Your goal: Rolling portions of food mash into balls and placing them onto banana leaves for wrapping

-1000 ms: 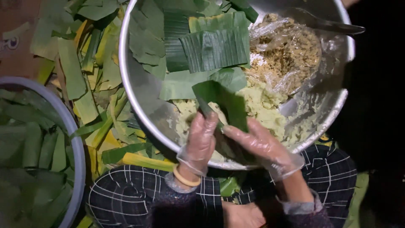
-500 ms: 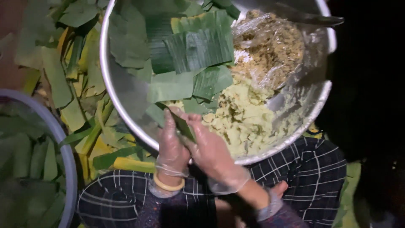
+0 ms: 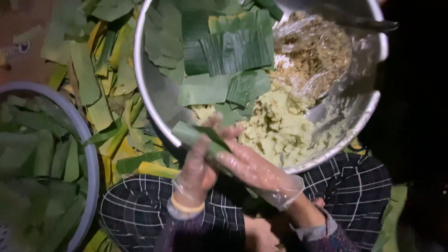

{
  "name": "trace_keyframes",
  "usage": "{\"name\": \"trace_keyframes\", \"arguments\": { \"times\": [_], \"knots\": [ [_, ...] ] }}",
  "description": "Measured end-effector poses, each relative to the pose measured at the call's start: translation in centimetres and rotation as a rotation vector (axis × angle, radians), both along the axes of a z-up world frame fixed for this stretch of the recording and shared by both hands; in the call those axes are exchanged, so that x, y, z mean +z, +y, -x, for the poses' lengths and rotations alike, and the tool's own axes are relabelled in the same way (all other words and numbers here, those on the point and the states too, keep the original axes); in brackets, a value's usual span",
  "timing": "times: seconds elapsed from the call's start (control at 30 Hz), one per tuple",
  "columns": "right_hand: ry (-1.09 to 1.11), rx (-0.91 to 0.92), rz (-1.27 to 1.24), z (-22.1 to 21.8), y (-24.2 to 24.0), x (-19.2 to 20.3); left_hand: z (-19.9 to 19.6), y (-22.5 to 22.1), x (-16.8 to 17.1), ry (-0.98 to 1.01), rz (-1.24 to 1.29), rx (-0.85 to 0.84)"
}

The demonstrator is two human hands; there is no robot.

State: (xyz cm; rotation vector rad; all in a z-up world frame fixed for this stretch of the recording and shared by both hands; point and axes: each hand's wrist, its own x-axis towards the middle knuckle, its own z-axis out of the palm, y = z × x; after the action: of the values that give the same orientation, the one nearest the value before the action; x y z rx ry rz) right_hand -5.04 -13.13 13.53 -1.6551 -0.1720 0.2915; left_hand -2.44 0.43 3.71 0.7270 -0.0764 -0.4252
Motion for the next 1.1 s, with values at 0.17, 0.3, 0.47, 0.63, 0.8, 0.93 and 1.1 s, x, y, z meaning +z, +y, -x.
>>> {"name": "trace_keyframes", "arguments": {
  "times": [0.17, 0.3, 0.47, 0.63, 0.8, 0.93, 1.1],
  "knots": [
    [0.102, 0.104, 0.386, 3.1, 1.3, -2.0, 1.1, 0.9, 3.2, 0.084, 0.137, 0.018],
    [0.000, 0.047, 0.613, 5.1, 1.8, -5.5, 2.6, -0.4, 2.5, 0.243, -0.096, 0.294],
    [0.323, 0.120, 0.517, 2.4, -4.7, -0.4, 1.1, 1.1, 2.3, 0.482, 0.138, 0.382],
    [-0.195, -0.026, 1.363, 0.8, -15.7, -10.5, 1.8, 4.0, -0.3, 0.445, 0.247, 0.331],
    [-0.027, -0.206, 1.174, 2.3, -15.8, -9.6, 2.2, 3.8, -0.7, 0.469, 0.190, 0.343],
    [0.004, -0.627, 0.683, 7.9, -18.1, -4.5, 2.1, 3.8, 0.1, 0.424, 0.144, 0.340],
    [-0.123, -0.701, 0.925, 13.3, -18.9, -3.2, 3.8, 1.1, 3.8, 0.413, 0.089, 0.321]
  ]
}}
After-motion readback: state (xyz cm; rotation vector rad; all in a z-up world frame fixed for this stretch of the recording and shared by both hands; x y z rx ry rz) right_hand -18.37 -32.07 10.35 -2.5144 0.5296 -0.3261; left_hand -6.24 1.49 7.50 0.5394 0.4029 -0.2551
